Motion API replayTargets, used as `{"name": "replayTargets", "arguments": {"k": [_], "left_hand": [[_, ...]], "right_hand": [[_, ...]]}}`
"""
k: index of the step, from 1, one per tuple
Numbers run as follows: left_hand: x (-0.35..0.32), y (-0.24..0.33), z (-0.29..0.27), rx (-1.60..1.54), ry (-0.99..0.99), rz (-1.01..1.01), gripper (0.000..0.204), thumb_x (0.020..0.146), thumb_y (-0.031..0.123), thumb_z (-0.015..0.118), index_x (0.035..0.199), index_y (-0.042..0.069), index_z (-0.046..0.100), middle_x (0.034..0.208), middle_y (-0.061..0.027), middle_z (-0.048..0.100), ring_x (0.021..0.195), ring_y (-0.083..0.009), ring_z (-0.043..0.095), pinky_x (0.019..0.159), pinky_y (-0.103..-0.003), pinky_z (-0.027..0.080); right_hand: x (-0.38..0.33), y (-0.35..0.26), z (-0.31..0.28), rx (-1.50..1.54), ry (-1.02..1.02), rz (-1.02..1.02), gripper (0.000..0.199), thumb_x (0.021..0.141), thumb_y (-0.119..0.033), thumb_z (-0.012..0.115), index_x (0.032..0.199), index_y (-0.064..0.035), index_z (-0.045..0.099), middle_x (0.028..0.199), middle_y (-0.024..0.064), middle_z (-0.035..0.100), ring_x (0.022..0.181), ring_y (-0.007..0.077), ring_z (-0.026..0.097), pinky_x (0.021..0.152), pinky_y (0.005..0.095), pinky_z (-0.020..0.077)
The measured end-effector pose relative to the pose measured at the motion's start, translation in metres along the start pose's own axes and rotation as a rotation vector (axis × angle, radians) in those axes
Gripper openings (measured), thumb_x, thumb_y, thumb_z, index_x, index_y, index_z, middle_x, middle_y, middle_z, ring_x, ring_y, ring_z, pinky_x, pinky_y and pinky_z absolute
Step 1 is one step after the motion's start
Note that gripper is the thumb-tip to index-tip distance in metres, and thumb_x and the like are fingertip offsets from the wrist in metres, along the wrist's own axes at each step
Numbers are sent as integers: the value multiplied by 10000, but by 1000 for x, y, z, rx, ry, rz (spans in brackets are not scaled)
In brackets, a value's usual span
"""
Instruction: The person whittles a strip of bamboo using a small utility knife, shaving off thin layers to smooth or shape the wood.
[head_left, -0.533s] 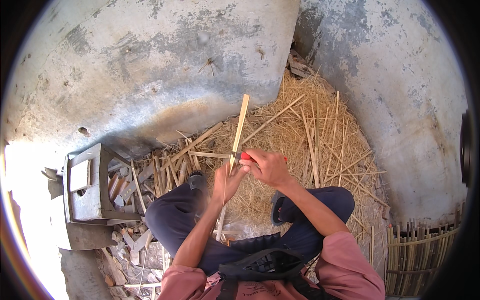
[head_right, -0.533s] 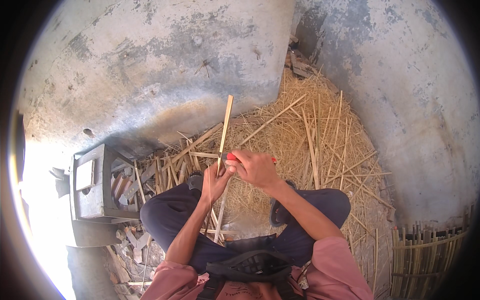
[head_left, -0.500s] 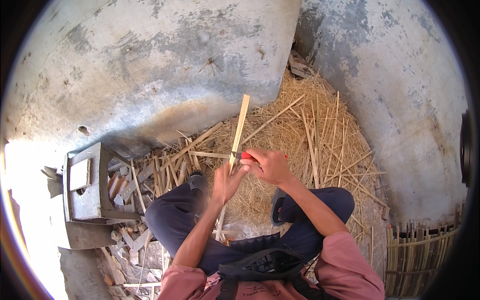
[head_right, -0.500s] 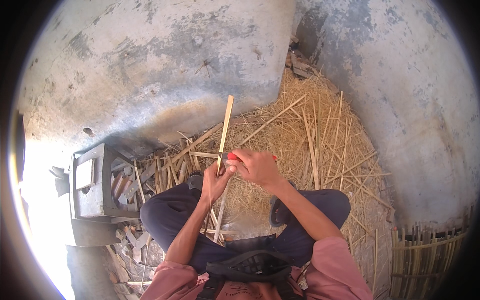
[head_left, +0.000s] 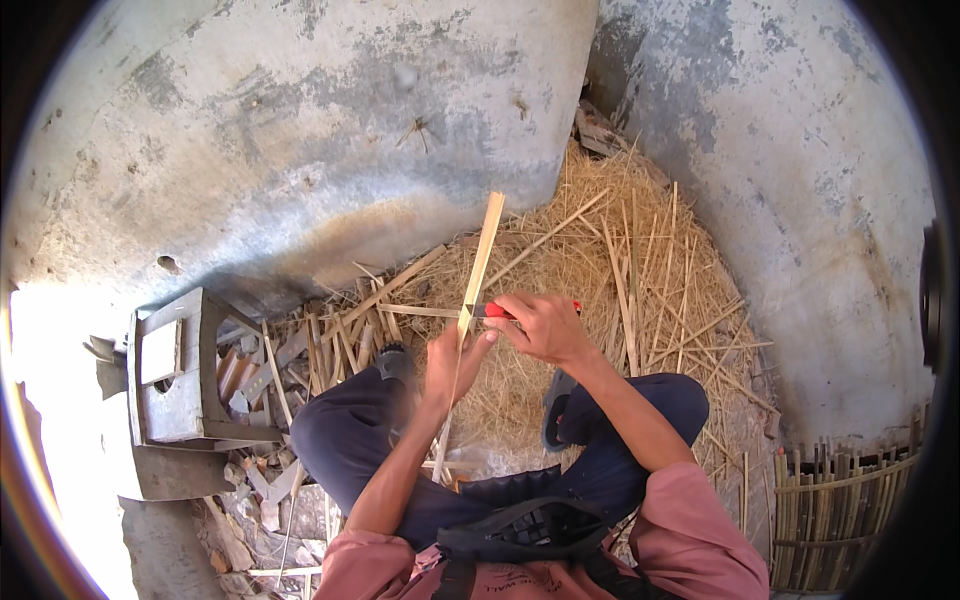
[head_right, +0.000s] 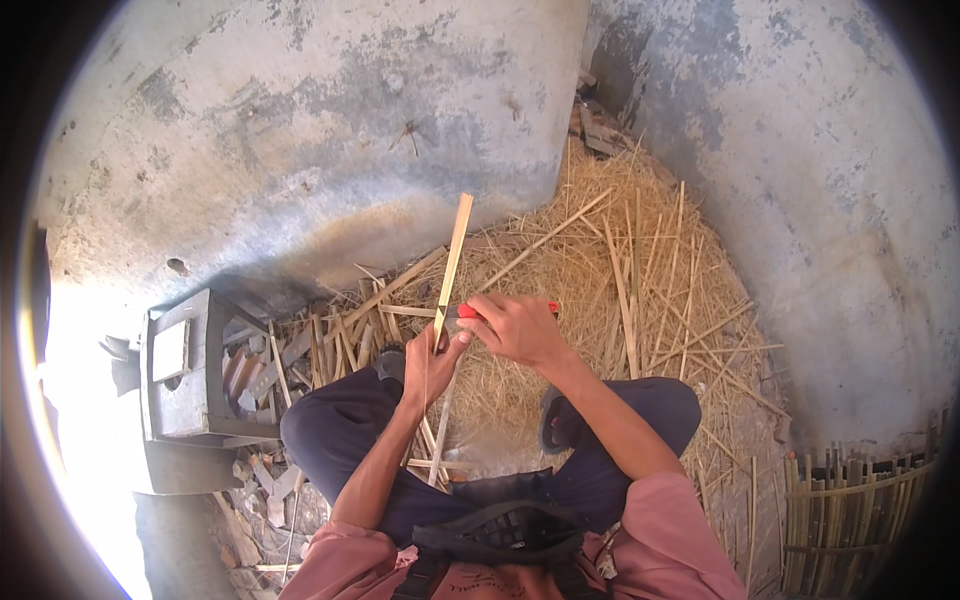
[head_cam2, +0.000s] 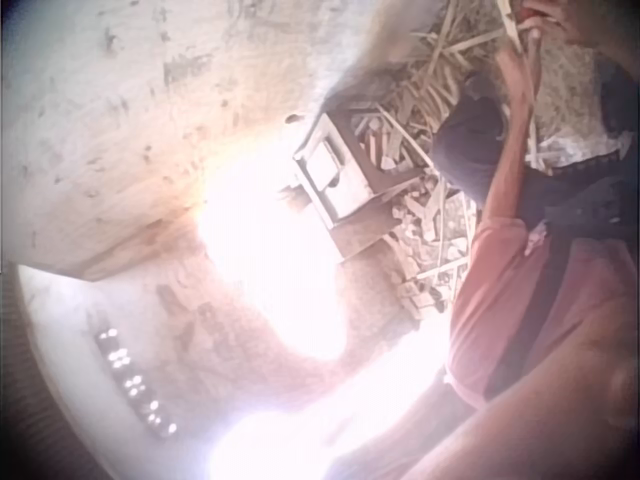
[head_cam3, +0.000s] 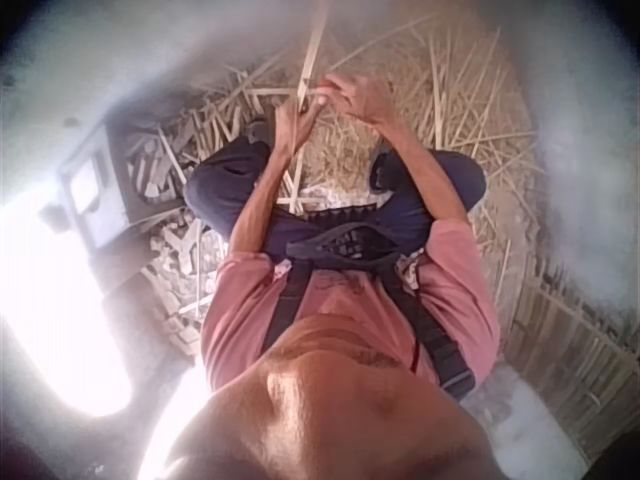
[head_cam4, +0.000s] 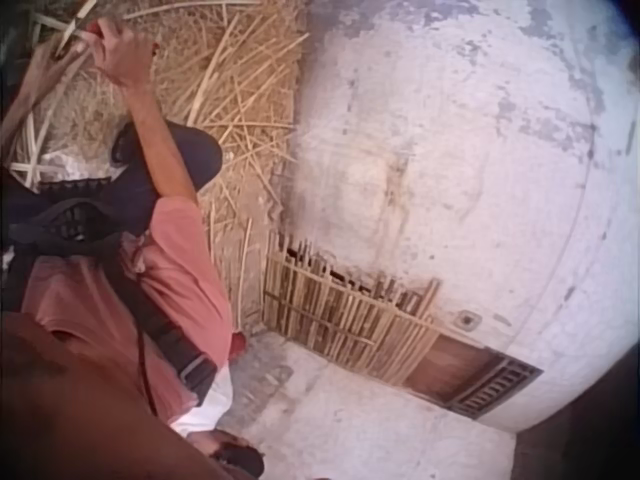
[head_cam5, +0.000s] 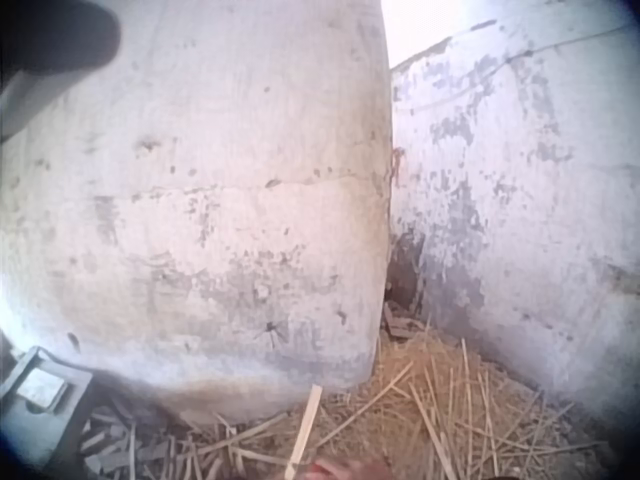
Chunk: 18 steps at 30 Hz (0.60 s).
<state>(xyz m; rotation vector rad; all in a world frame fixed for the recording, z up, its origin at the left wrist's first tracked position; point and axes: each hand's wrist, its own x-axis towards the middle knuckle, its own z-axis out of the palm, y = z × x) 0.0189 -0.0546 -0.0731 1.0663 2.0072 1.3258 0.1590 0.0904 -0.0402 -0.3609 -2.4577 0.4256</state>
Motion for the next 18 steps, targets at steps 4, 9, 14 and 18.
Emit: {"name": "replayTargets", "arguments": {"k": [4,9,14,18], "left_hand": [[0,-3,2,9,-11,-7,531,968,405,814,807,-14,530,657,-26,393,657,-128,371,562,-362,375],[-11,-6,7,40,-68,-10,538,974,404,808,775,7,504,641,-43,428,651,-145,406,573,-374,411],[-10,-9,10,97,-102,-5,553,977,428,805,764,22,495,634,-55,452,643,-148,439,573,-382,427],[-11,-2,12,69,-150,-27,552,989,436,792,768,22,501,628,-60,462,636,-146,449,569,-391,430]], "right_hand": [[0,1,-2,-22,16,65,244,1022,-337,716,1035,-93,730,822,87,751,639,268,732,528,385,535],[17,24,-32,-63,188,106,309,1039,-379,703,1086,-77,744,847,89,769,642,251,726,553,369,541],[19,35,-47,-112,211,143,337,1036,-398,705,1081,-67,758,873,83,785,643,246,724,569,366,542],[16,41,-54,-132,220,181,342,1027,-395,717,1094,-64,767,902,85,798,646,245,727,580,366,546]]}}
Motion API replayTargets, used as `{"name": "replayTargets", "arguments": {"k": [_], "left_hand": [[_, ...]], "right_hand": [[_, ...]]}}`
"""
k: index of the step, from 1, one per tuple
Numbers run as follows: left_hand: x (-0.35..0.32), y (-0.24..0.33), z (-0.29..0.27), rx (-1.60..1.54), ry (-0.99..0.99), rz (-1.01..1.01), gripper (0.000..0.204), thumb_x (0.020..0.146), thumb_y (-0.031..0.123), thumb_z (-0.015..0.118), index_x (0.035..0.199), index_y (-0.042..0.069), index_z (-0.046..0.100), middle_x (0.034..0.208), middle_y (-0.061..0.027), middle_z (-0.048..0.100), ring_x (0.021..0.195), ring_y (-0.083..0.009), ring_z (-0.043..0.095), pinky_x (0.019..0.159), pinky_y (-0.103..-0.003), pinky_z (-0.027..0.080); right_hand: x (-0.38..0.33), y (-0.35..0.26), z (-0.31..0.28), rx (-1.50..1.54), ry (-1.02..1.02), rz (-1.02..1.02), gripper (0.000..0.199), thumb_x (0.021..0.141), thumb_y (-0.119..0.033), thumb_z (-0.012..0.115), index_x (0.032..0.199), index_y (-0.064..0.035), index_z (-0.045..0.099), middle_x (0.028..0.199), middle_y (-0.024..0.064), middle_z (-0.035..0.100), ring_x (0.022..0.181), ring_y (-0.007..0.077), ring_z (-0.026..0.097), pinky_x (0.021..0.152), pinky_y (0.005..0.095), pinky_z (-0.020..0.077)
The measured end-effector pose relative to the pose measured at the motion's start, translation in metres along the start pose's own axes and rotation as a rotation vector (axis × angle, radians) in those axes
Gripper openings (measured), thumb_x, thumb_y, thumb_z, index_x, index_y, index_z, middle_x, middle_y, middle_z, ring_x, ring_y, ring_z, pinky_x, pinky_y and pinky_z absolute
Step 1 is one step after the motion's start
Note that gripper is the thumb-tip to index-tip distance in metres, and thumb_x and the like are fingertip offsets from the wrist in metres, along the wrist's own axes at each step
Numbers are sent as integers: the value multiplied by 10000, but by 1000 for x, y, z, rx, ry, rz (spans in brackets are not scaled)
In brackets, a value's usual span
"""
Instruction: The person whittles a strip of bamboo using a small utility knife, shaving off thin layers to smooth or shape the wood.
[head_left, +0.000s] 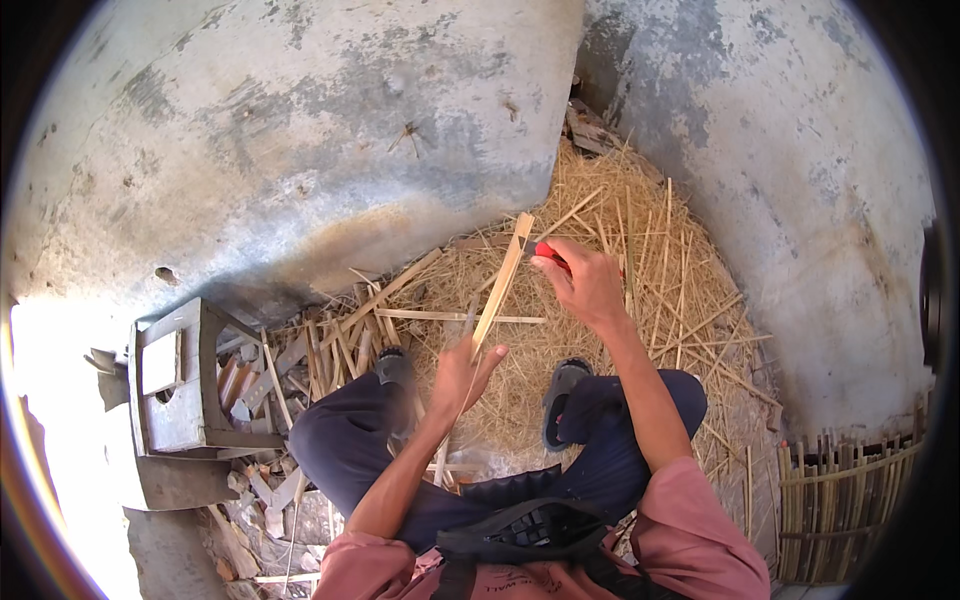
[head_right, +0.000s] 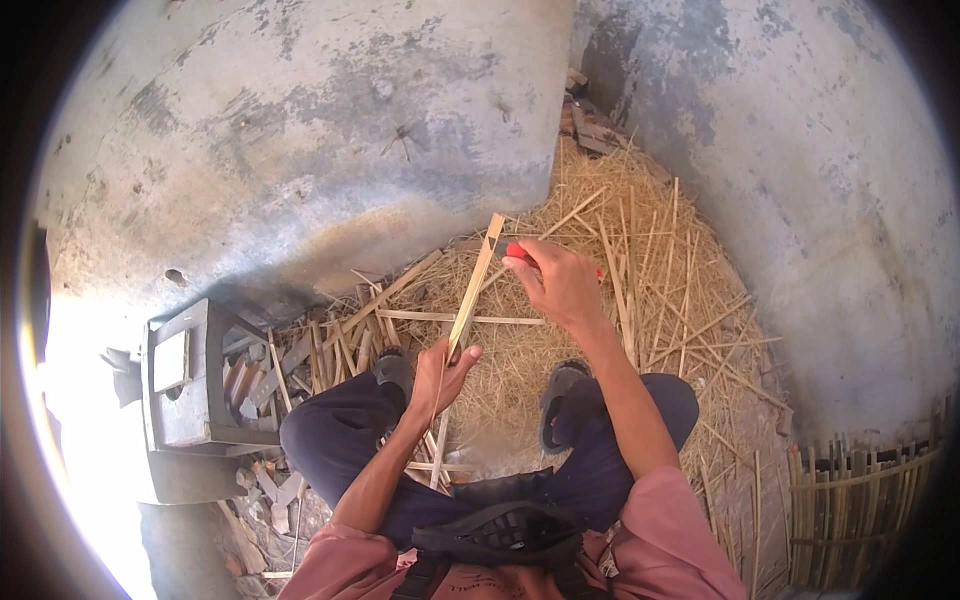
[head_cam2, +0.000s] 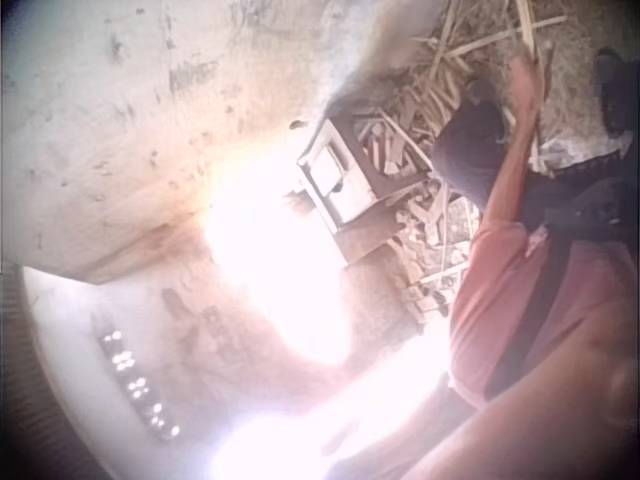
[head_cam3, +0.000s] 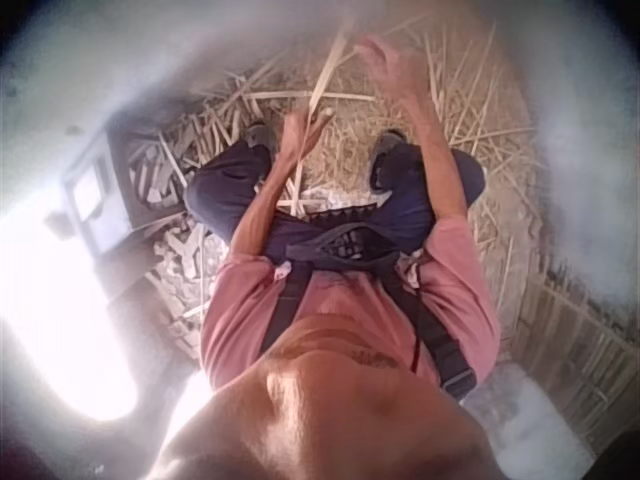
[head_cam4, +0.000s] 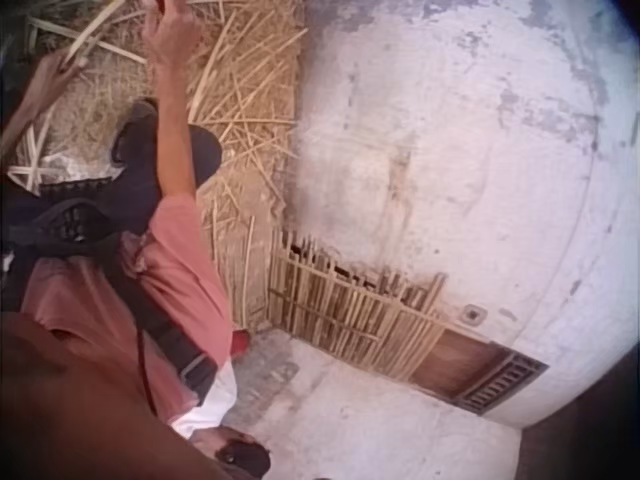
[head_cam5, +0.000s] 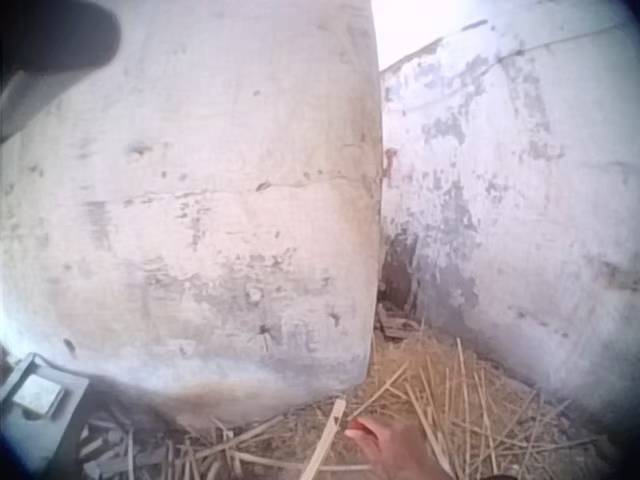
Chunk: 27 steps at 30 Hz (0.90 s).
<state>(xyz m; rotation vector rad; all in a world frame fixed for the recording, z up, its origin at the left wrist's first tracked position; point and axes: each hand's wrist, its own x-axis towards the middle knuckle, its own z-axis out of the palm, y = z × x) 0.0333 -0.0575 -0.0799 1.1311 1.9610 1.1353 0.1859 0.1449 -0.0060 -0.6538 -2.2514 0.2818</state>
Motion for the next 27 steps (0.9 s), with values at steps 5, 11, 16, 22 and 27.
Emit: {"name": "replayTargets", "arguments": {"k": [5,11,16,22,27], "left_hand": [[-1,5,-1,-18,-28,-17,555,1002,461,770,788,14,521,622,-65,484,632,-145,458,566,-397,430],[-9,-12,4,74,-108,39,535,1024,486,732,970,-36,631,634,-99,534,610,-176,523,561,-424,449],[-10,-29,9,-83,-90,130,528,1093,507,614,1007,-14,635,646,-109,576,552,-210,553,517,-417,437],[10,-23,-8,-859,-426,-137,698,1085,764,271,797,140,393,646,45,336,526,-88,319,474,-253,288],[15,-22,-17,-1016,-428,-18,783,1035,837,227,777,121,410,605,26,326,481,-110,324,446,-261,289]], "right_hand": [[1,1,-1,-10,11,2,336,1028,-385,716,1115,-65,771,902,84,801,652,255,729,586,376,551],[23,38,-29,-12,61,554,427,1083,-440,636,1135,-37,769,820,89,763,631,190,681,595,338,519],[23,51,-43,101,79,595,498,1098,-505,582,1210,-52,756,791,29,696,695,140,621,652,315,454],[12,35,-31,424,-148,686,538,1036,-507,656,1320,-54,713,1135,96,720,1024,224,672,942,402,504],[14,19,-33,407,-239,582,462,983,-342,736,1358,-74,696,1179,89,714,1021,203,667,932,395,511]]}}
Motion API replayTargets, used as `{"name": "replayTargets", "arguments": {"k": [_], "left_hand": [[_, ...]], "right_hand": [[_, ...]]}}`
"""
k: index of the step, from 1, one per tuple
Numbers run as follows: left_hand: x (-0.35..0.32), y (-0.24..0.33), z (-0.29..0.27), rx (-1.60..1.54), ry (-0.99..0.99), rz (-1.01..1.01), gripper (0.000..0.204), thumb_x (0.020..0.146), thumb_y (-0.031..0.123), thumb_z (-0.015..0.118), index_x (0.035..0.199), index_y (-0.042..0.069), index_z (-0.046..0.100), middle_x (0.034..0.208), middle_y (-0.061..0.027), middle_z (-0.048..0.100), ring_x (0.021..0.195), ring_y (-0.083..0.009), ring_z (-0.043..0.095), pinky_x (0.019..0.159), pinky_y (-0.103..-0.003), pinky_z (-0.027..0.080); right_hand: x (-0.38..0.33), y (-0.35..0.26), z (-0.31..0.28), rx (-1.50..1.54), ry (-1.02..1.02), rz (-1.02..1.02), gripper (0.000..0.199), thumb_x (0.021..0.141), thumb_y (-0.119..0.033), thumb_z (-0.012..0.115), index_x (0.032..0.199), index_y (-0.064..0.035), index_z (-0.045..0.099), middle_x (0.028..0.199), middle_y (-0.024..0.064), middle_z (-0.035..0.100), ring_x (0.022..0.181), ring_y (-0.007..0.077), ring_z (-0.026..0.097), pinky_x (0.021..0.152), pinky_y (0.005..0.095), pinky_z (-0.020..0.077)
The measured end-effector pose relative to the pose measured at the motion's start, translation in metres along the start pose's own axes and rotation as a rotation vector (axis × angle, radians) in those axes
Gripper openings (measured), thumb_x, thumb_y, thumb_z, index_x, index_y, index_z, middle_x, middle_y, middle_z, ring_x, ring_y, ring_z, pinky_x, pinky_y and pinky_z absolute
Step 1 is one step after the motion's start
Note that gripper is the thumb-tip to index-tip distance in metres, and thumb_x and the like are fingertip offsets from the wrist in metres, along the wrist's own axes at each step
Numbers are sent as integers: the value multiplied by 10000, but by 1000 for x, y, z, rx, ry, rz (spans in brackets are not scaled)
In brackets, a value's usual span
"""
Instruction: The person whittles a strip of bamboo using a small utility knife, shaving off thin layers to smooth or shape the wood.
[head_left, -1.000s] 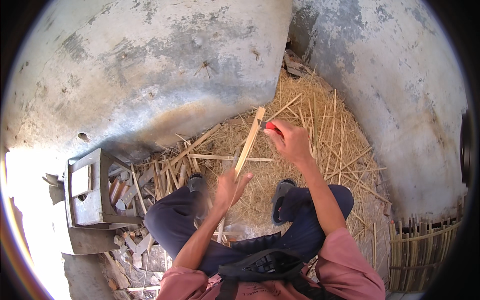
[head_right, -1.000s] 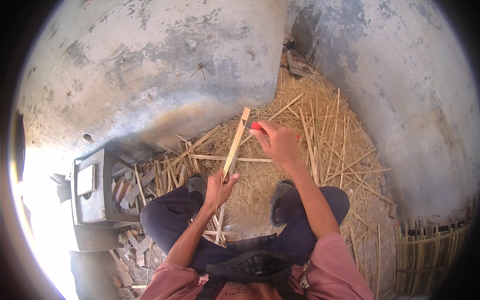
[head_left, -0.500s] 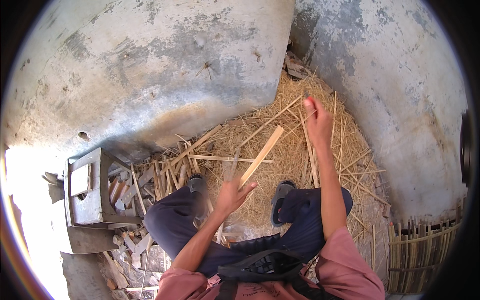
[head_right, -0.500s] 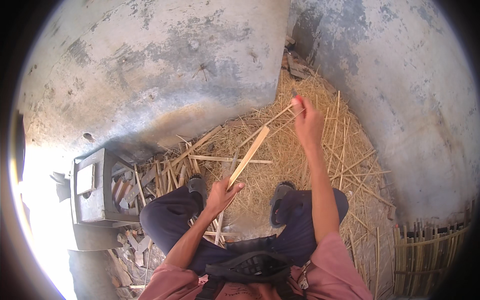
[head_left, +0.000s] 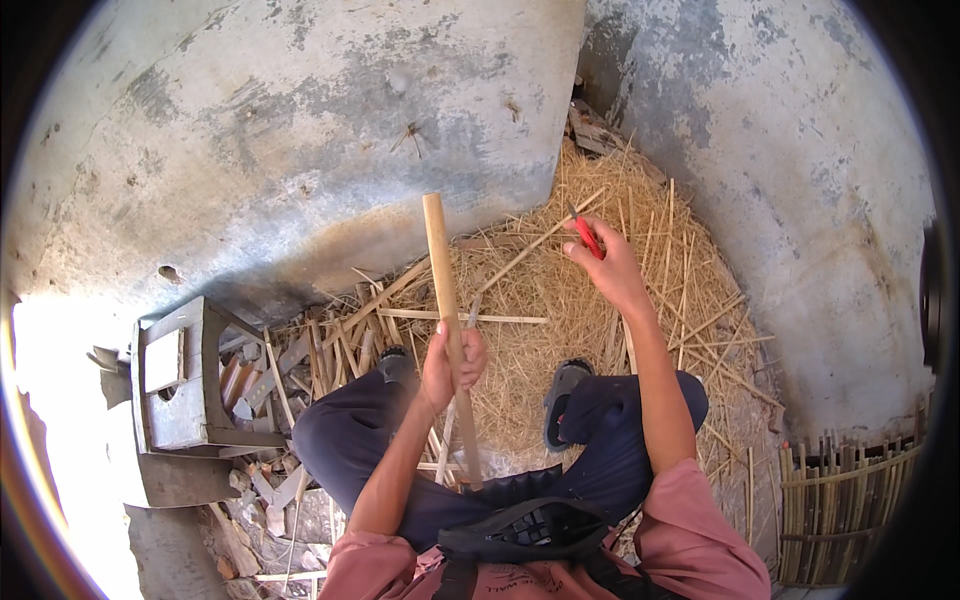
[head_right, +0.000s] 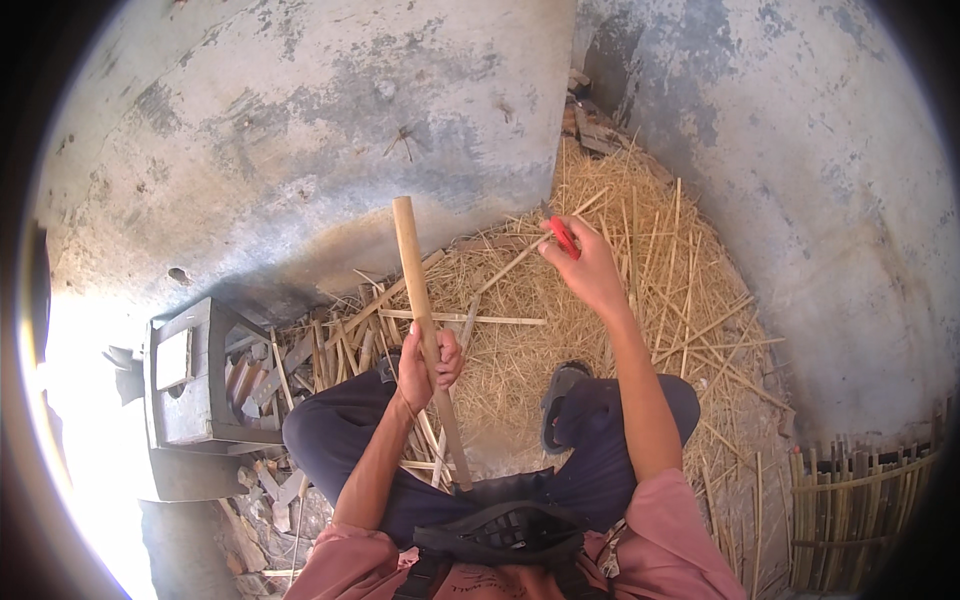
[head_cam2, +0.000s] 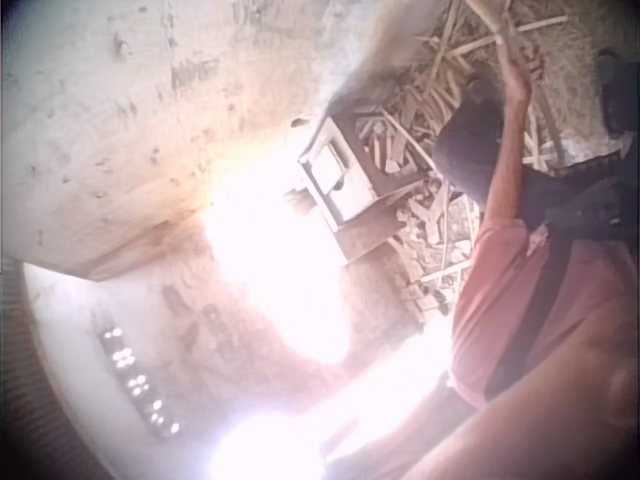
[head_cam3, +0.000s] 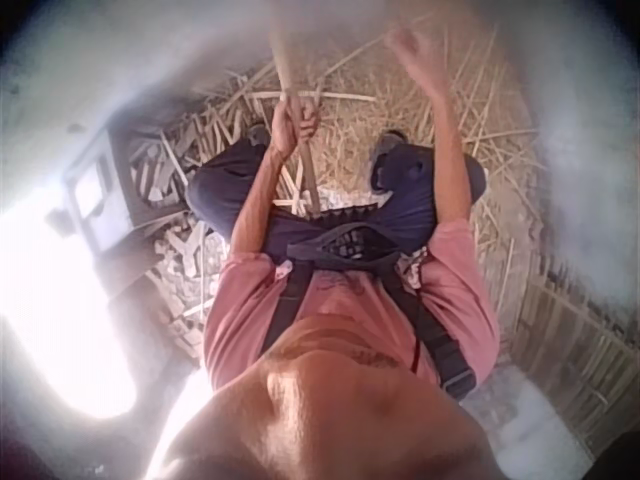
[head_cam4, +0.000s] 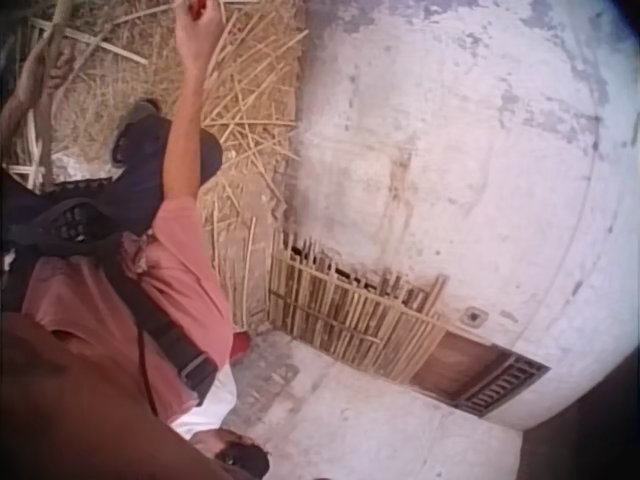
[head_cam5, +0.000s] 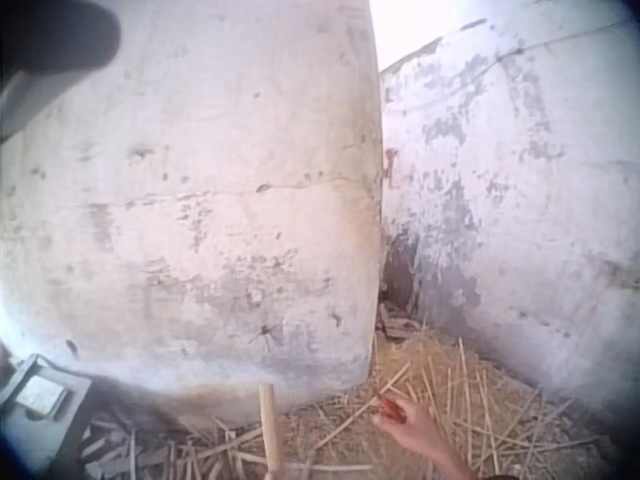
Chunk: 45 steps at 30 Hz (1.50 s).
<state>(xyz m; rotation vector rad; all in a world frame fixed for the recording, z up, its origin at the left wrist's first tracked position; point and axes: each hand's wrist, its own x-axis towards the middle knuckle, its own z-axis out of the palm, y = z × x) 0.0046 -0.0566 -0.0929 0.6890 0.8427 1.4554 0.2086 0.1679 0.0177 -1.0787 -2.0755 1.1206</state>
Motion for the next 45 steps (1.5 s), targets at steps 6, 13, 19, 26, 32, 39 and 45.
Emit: {"name": "replayTargets", "arguments": {"k": [6,13,19,26,32,39,45], "left_hand": [[-1,-1,-1,-62,-6,21,808,1013,864,214,774,118,409,597,22,327,471,-118,325,439,-266,285],[0,-1,5,87,144,73,658,1105,708,321,880,102,439,738,-17,428,555,-133,445,515,-272,393],[2,-13,-8,199,218,166,454,1158,492,463,952,90,505,826,-26,493,625,-134,553,573,-300,502],[3,-16,-3,341,139,99,413,1170,452,446,1182,55,561,956,-54,599,729,-149,624,637,-313,548],[1,-7,16,366,52,84,510,1179,427,417,1464,7,465,1166,-128,670,973,-213,700,881,-392,587],[4,-12,6,537,74,74,515,1168,419,469,1474,5,486,1243,-166,710,1115,-245,707,1024,-432,548],[3,-1,12,825,281,-41,312,1157,281,540,1207,-2,663,793,-29,664,725,-101,640,690,-299,524]], "right_hand": [[-5,-3,3,-34,-64,-1,437,980,-248,730,1382,-80,687,1174,77,704,951,189,662,882,364,513],[-7,4,30,378,-121,4,420,1030,-360,725,1338,-75,736,922,-20,639,811,88,556,731,300,447],[-25,-20,54,224,-190,-73,443,999,-395,777,1266,-42,773,760,-59,582,691,77,521,657,286,422],[-38,-14,95,317,-204,-122,395,949,-346,843,1168,-20,802,696,-62,524,683,56,516,613,310,426],[-38,-11,103,290,-30,-67,341,945,-335,839,1032,-5,827,647,-69,485,632,57,486,574,298,377],[-14,-11,61,414,192,-53,314,971,-283,815,1079,11,803,860,74,770,797,111,715,757,276,549],[-10,-2,48,476,197,63,315,1012,-300,772,1121,-5,799,877,41,761,725,77,607,715,258,470]]}}
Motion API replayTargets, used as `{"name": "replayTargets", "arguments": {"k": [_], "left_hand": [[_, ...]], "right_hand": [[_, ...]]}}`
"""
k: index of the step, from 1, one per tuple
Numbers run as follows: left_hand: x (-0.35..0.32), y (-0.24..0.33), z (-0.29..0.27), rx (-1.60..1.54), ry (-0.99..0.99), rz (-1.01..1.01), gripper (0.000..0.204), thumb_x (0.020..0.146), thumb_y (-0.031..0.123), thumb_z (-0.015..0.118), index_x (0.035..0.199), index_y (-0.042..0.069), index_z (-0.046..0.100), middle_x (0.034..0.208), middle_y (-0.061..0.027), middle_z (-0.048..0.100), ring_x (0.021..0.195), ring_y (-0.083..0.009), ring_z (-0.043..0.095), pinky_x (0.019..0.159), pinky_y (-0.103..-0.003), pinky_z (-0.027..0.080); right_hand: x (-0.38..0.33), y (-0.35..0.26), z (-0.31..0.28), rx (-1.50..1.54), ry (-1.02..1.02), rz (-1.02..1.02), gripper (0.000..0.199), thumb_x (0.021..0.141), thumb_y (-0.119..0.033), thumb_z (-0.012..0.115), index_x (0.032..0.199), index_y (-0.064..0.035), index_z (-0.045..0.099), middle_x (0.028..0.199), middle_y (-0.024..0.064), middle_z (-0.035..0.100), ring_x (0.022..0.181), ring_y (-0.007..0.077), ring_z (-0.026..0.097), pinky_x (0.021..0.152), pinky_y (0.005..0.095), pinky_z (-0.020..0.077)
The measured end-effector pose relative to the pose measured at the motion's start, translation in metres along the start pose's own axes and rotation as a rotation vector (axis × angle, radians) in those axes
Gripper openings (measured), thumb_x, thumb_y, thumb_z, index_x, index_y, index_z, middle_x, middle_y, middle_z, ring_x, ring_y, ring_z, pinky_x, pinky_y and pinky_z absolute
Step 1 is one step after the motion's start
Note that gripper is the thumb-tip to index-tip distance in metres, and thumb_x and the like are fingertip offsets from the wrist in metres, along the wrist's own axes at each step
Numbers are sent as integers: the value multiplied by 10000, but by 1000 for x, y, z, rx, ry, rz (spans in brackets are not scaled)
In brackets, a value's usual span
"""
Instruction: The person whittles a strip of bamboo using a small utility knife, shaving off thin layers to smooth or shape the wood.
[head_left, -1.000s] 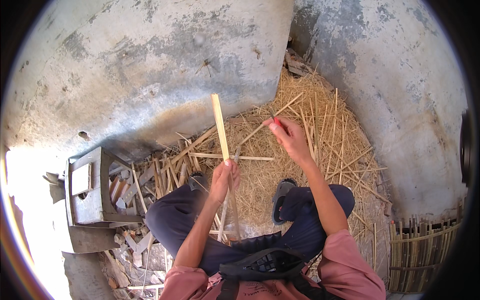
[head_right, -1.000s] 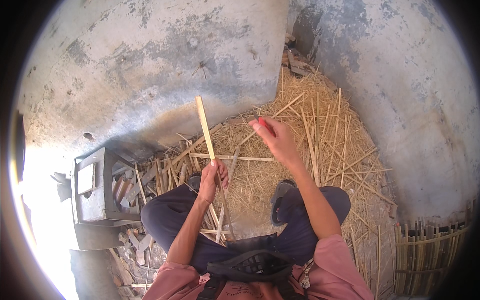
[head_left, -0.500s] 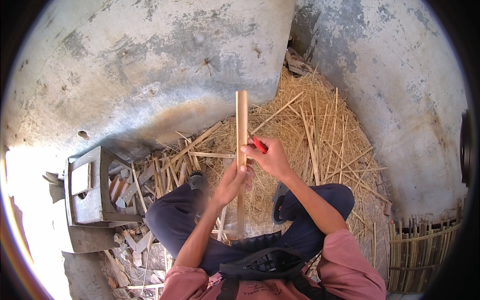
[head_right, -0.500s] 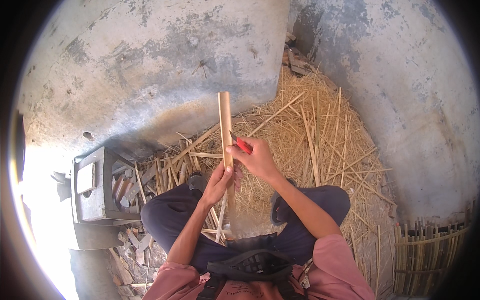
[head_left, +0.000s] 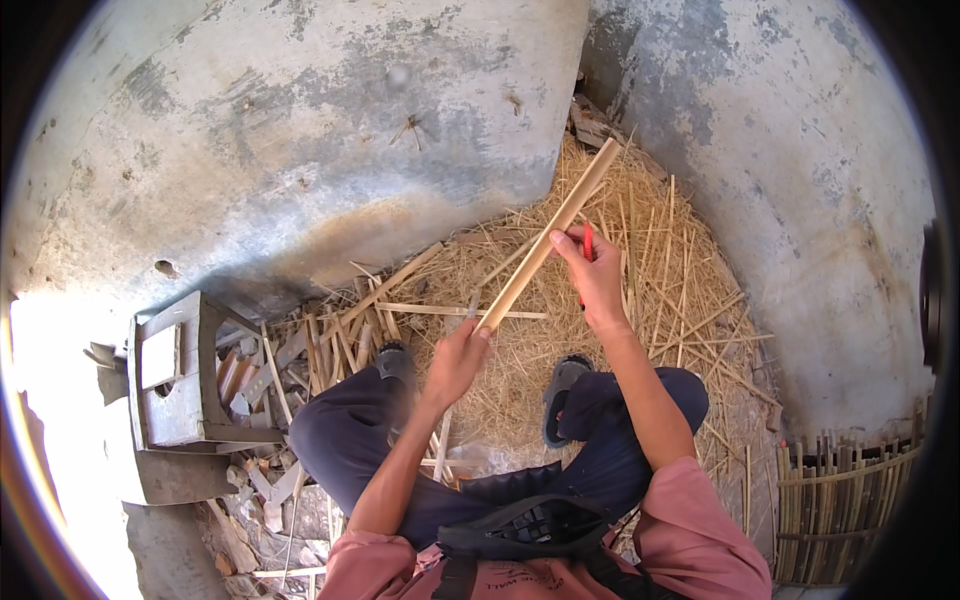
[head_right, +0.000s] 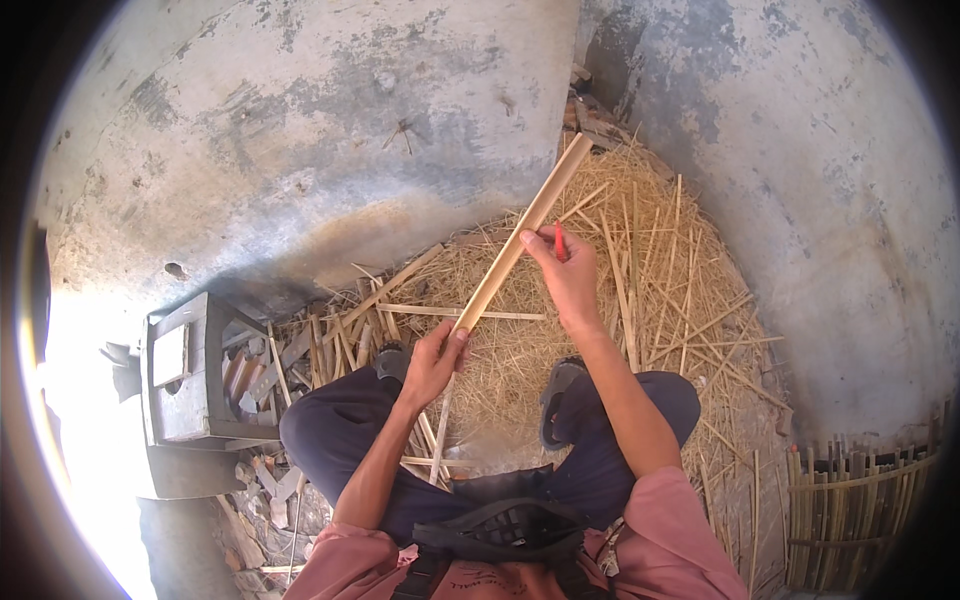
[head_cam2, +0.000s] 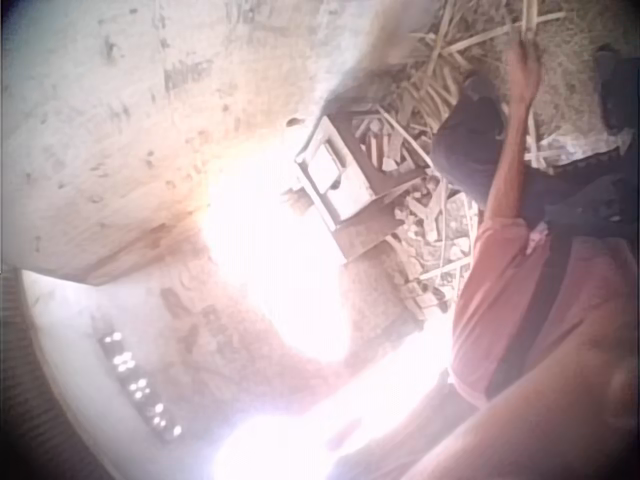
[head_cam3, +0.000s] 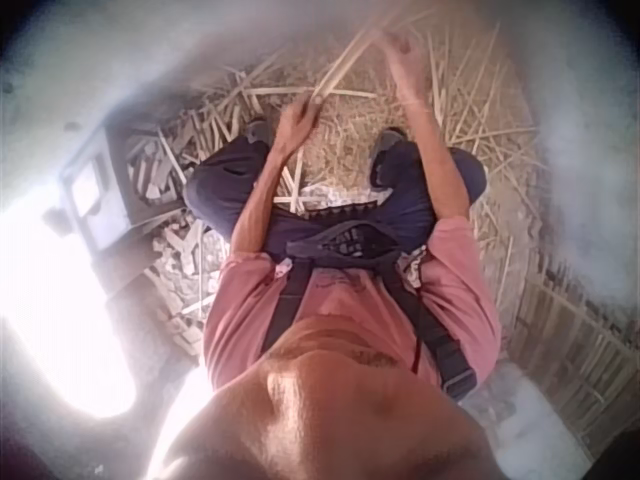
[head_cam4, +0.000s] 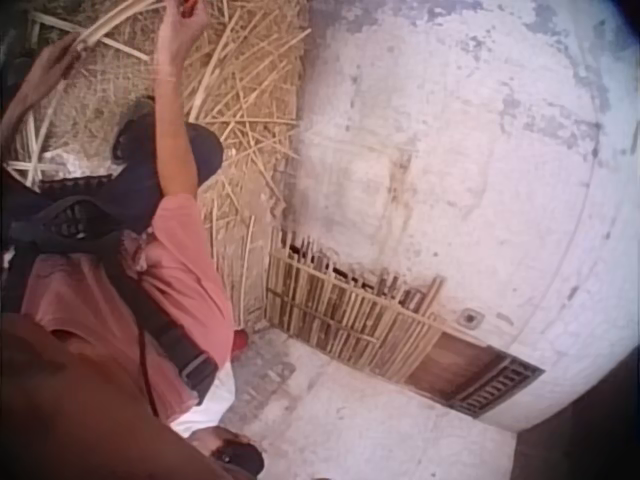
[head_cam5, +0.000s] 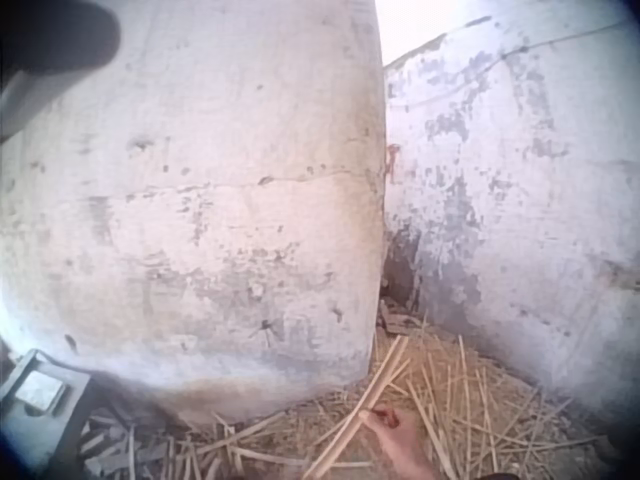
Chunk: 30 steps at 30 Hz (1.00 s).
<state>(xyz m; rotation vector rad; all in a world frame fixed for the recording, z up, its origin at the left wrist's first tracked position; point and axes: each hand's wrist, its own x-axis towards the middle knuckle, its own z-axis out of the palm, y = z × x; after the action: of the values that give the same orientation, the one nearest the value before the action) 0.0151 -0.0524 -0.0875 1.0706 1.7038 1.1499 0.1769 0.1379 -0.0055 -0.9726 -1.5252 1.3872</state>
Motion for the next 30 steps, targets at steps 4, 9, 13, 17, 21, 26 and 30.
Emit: {"name": "replayTargets", "arguments": {"k": [4,9,13,17,21,26,30], "left_hand": [[0,-5,-3,21,114,79,325,1143,298,547,1126,3,683,737,-41,634,652,-111,573,611,-318,469],[2,-9,-5,-105,163,78,317,1160,293,535,1157,5,667,757,15,557,654,-57,489,587,-271,423],[-1,-3,-8,-67,185,100,349,1055,283,701,1259,7,634,830,-48,680,723,-133,621,668,-346,517],[1,-4,-5,-9,249,219,629,917,228,869,1394,5,526,999,-88,700,804,-120,661,753,-331,571],[-1,1,-9,21,230,148,799,816,204,943,1434,14,473,858,-64,682,767,-153,674,718,-354,572],[-3,10,-10,-1,205,100,828,802,119,950,1450,10,446,995,-76,695,823,-115,675,751,-315,594],[-2,6,-11,-48,205,107,843,816,95,949,1467,22,419,1063,-86,730,897,-112,700,794,-302,606]], "right_hand": [[-3,-7,3,-24,-49,-12,344,1046,-358,712,1160,-41,786,817,4,713,641,52,480,627,262,391],[-3,11,8,-187,-154,-111,344,1049,-383,689,1098,-47,741,738,-10,658,609,69,497,581,286,389],[-10,20,15,-344,-344,-231,362,1024,-389,719,1056,-29,711,723,41,650,622,105,542,593,306,422],[-17,26,24,-450,-505,-302,385,1001,-437,743,1058,-57,712,695,85,651,623,200,628,620,370,489],[-27,23,27,-670,-665,-374,422,995,-495,728,1045,-77,714,729,133,691,669,311,696,647,432,532],[-32,38,31,-829,-772,-370,449,996,-524,711,1020,-75,706,758,180,706,720,368,711,671,471,549],[-35,36,35,-784,-777,-414,461,997,-544,694,1030,-85,717,742,184,694,726,377,710,674,491,547]]}}
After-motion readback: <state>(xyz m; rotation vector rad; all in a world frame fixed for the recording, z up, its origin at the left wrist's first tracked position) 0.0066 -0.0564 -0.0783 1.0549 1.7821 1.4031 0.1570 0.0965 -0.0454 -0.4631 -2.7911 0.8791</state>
